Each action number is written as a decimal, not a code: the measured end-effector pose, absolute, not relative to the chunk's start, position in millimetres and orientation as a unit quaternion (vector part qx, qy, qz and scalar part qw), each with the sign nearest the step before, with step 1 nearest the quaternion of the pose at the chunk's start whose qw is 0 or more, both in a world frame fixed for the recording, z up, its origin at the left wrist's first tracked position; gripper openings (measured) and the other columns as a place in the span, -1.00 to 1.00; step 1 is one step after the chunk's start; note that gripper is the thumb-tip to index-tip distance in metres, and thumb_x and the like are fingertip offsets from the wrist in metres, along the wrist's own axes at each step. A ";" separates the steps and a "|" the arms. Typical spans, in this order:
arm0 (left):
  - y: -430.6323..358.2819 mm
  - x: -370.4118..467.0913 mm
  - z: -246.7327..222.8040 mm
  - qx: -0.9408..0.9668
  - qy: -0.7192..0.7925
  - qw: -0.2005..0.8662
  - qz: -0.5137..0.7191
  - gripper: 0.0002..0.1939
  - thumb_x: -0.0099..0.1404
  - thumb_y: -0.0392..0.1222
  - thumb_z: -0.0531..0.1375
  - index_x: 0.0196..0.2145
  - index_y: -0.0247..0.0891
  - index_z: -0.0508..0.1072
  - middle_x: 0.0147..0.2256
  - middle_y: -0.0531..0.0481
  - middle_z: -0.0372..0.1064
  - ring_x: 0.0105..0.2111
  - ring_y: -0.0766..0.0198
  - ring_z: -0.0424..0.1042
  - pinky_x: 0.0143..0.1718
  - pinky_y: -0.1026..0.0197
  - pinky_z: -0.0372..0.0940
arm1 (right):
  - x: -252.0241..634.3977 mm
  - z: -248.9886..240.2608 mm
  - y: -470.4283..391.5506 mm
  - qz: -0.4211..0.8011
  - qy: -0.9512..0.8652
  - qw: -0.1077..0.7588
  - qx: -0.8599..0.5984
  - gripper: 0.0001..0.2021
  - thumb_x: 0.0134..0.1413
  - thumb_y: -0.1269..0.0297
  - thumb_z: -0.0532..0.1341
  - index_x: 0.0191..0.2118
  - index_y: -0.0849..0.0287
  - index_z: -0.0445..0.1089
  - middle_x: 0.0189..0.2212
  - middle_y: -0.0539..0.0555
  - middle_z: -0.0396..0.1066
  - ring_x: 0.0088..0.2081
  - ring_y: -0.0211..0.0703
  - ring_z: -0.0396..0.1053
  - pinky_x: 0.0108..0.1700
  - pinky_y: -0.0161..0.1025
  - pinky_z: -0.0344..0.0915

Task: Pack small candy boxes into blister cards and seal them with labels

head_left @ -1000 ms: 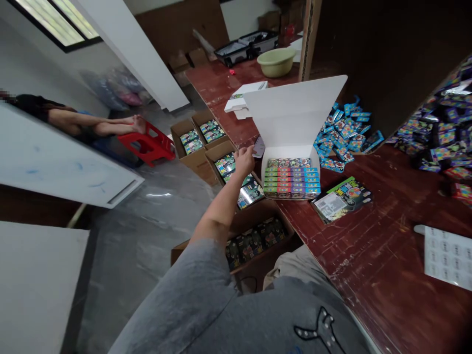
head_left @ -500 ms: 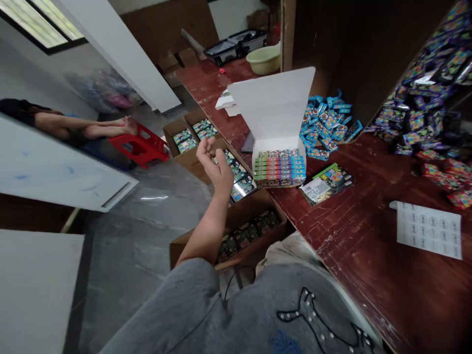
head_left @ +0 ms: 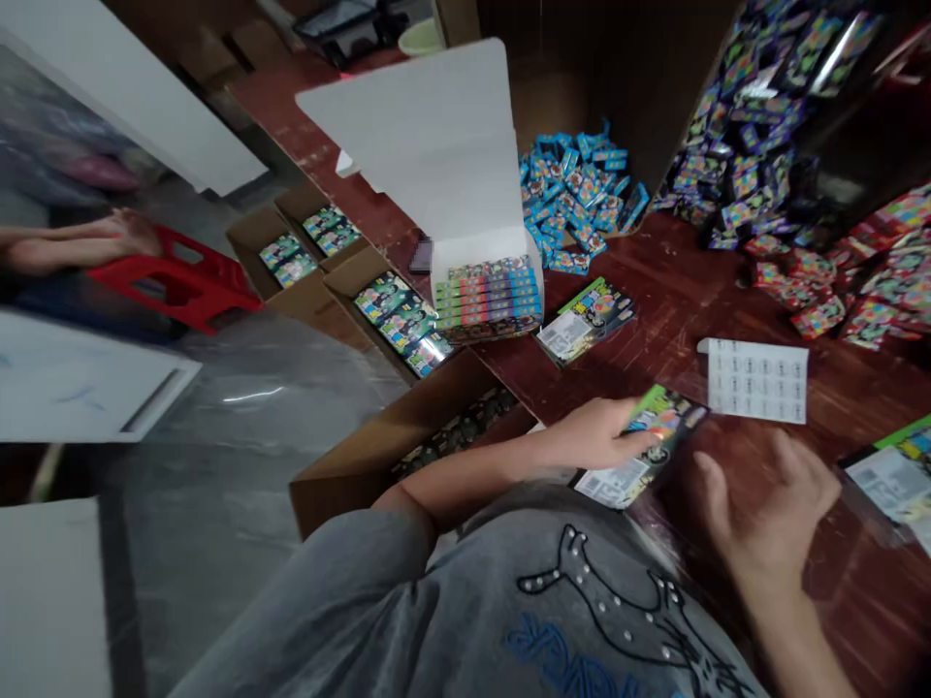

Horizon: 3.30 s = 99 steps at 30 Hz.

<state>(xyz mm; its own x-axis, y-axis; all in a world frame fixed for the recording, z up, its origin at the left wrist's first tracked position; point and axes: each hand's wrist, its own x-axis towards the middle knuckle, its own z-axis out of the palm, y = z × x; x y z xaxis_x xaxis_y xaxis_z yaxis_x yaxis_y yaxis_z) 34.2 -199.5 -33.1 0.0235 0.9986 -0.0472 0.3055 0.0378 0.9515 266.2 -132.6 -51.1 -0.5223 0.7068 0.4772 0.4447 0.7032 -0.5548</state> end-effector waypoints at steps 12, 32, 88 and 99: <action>-166.6 28.5 -12.8 0.611 0.546 0.463 0.339 -0.70 0.49 0.02 0.21 -0.09 -0.27 0.59 -0.29 0.01 0.54 -0.31 0.24 0.46 -0.24 0.23 0.31 | 246.8 23.7 -64.3 0.157 -0.935 0.202 -0.247 -0.69 0.44 -0.02 0.27 0.02 0.11 0.53 -0.13 0.18 0.60 -0.10 0.10 0.60 -0.05 0.01 0.54; -140.3 57.3 -46.5 0.531 0.594 0.485 0.360 -0.72 0.37 0.01 0.27 -0.29 -0.30 0.54 -0.39 0.05 0.43 -0.38 0.30 0.34 -0.30 0.25 0.22 | 255.6 1.7 -43.1 0.208 -0.919 0.166 -0.289 -0.72 0.37 0.24 0.33 0.11 0.20 0.52 -0.02 0.23 0.55 0.01 0.11 0.55 0.10 0.04 0.53; -148.1 42.2 -70.1 0.379 0.551 0.549 0.502 -0.40 0.44 0.17 0.32 0.21 -0.33 0.48 0.14 -0.26 0.59 0.10 0.03 0.60 0.17 0.02 0.47 | 231.6 -45.1 -91.8 0.406 -0.743 0.199 -0.494 -0.54 0.45 -0.19 0.11 0.06 0.11 0.41 -0.11 0.27 0.66 -0.17 0.11 0.64 -0.10 0.06 0.56; -184.9 54.7 -102.3 0.451 0.638 0.428 0.455 -0.29 0.64 0.00 0.00 0.57 -0.30 -0.12 0.43 -0.46 0.26 0.38 -0.09 0.40 0.47 -0.20 0.26 | 215.7 -97.5 -110.8 0.380 -0.699 0.293 -0.530 -0.53 0.45 -0.13 0.14 0.24 0.09 0.26 0.11 0.41 0.54 0.10 0.28 0.61 0.04 0.25 0.59</action>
<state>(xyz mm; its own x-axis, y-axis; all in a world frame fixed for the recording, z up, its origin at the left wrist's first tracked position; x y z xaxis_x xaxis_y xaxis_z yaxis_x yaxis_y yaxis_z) 54.7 -184.9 -102.3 -0.2280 0.9641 -0.1360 0.1864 0.1803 0.9658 215.7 -110.8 -97.5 -0.2661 0.9639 0.0072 0.5189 0.1495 -0.8417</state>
